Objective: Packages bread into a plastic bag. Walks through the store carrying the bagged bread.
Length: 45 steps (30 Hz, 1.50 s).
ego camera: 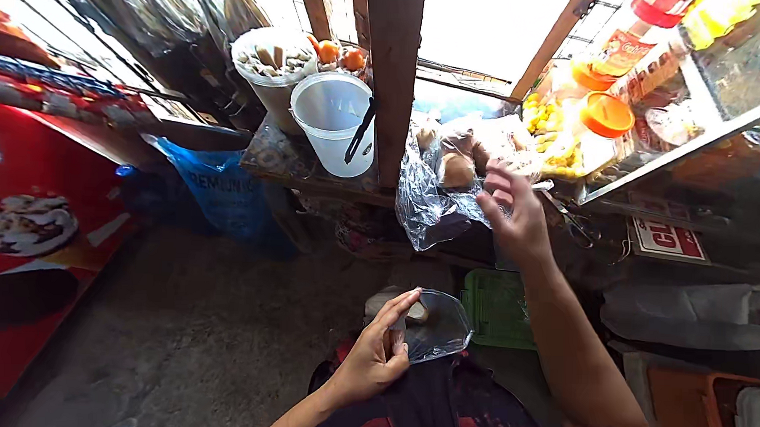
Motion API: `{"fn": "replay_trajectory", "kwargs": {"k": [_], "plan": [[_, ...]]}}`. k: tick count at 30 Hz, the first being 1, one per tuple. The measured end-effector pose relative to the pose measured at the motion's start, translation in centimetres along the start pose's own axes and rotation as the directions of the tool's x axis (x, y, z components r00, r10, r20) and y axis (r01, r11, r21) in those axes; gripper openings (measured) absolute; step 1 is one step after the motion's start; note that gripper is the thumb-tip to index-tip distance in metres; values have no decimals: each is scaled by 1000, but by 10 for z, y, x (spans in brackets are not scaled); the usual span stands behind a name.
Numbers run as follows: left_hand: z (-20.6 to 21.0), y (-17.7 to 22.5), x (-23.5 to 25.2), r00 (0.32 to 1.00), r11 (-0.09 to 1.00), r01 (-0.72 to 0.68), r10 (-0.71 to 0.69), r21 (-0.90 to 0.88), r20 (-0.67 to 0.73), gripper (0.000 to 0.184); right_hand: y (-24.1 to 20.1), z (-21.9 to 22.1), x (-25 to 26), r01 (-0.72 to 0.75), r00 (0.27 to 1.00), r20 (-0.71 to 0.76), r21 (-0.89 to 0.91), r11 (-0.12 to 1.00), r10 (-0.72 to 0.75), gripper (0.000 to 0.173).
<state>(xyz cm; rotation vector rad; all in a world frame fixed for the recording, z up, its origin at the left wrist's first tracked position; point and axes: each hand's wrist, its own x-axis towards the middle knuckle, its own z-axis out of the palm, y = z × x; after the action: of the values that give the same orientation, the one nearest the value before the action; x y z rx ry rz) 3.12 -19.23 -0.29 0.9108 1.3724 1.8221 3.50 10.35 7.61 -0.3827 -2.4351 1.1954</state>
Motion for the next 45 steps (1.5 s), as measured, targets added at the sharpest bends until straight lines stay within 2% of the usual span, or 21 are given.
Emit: {"fn": "replay_trajectory", "kwargs": {"k": [1,3,5,6,8,9,12,16,17,20,21,23,26,27,30,32,33,35,37,39,45], "plan": [[-2,1,0,1000,1000,-6,6,-3,-7,72,4,6,-29,52,996,62,78,996,-57,52],[-2,3,2,999,999,-27,26,-34,-22,70,15,23,-81,41,944,314,191,981,-101,68],[-2,5,6,999,998,-32,30,-45,-41,68,25,43,-117,-22,852,520,132,991,-51,88],[-2,6,8,998,999,-31,29,-39,-47,66,31,53,-129,-15,836,547,104,995,-45,79],[-3,9,12,997,1000,-23,24,7,-71,63,39,67,-140,94,890,432,134,987,-143,31],[-4,10,14,996,999,-17,20,40,-91,60,37,70,-140,146,920,344,135,980,-185,18],[-12,15,18,982,983,29,7,182,-191,52,23,58,-133,177,968,156,135,975,-197,18],[-33,2,25,960,981,-22,75,195,-271,40,11,34,-134,221,968,88,129,967,-233,15],[-38,-6,26,965,983,-29,74,180,-251,50,8,30,-136,234,966,82,133,963,-246,16],[-37,-29,36,993,938,17,24,346,-114,116,1,20,-141,255,961,68,146,956,-267,17],[-27,-35,42,999,932,-4,22,362,-47,121,-2,16,-142,262,960,63,149,953,-274,16],[1,-37,59,989,930,-112,71,351,127,103,-8,9,-145,286,954,47,154,946,-296,15],[42,-23,80,940,944,-178,81,277,330,29,-14,-4,-152,316,945,26,180,931,-326,15],[51,-19,85,920,940,-195,77,280,384,17,-13,-8,-154,321,942,28,222,921,-335,15],[56,-10,87,870,931,-270,127,246,476,15,4,-26,-156,290,920,83,513,808,-383,36],[51,-7,81,867,916,-320,180,243,464,18,21,-38,-150,181,952,93,595,784,-290,63],[47,-5,78,864,886,-372,222,277,452,19,31,-41,-145,112,983,52,590,800,-176,65],[43,0,75,840,772,-493,304,401,448,22,41,-45,-122,-92,985,-83,472,877,148,41],[42,6,72,821,634,-561,345,532,455,21,48,-48,-84,-365,889,-155,328,871,431,24],[39,8,69,832,585,-552,343,594,436,21,57,-50,-44,-497,822,-136,305,812,554,23],[25,5,53,904,689,-426,305,587,299,21,74,-45,42,-727,582,-59,409,551,811,64]]}}
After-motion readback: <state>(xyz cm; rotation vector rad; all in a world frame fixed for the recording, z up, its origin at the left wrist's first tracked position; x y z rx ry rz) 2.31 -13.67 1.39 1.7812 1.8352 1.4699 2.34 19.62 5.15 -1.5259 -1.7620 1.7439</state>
